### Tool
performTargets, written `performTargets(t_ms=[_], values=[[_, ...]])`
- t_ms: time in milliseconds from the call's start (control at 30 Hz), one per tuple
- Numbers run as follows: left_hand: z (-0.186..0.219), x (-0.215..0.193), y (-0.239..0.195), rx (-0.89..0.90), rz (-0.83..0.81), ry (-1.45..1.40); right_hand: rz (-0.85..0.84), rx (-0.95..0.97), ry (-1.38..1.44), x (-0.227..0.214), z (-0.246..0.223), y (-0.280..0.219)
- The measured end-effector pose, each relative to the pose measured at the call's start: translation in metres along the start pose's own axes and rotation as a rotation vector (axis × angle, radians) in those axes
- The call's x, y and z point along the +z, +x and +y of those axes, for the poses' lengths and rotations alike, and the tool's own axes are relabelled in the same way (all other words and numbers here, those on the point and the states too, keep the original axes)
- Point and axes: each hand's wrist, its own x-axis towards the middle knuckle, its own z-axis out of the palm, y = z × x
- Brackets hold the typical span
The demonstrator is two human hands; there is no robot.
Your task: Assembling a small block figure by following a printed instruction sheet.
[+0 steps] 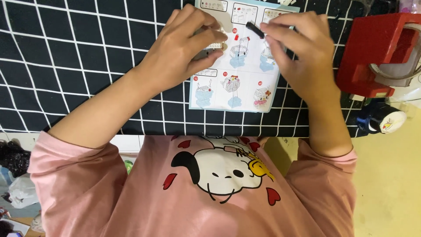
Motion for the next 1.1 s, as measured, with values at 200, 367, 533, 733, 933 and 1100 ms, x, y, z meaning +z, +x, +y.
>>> performTargets(t_ms=[200,367,533,733,933,1100], values=[[-0.002,0.001,0.002,0.041,0.027,-0.114,0.014,0.028,0.031,-0.013,-0.003,-0.007],[-0.004,-0.004,0.002,0.069,-0.003,-0.061,0.009,0.019,-0.004,-0.008,-0.001,-0.01],[-0.004,-0.006,0.001,0.036,-0.011,-0.142,0.011,-0.001,-0.006,-0.006,0.0,-0.011],[0.001,-0.004,0.0,-0.027,0.02,-0.293,0.058,-0.057,0.087,0.008,-0.005,-0.009],[0.012,-0.002,0.001,0.02,0.035,-0.309,0.039,-0.075,0.18,0.017,-0.02,-0.002],[0.016,0.0,0.001,0.075,0.035,-0.308,0.003,-0.067,0.176,0.023,-0.025,-0.003]])
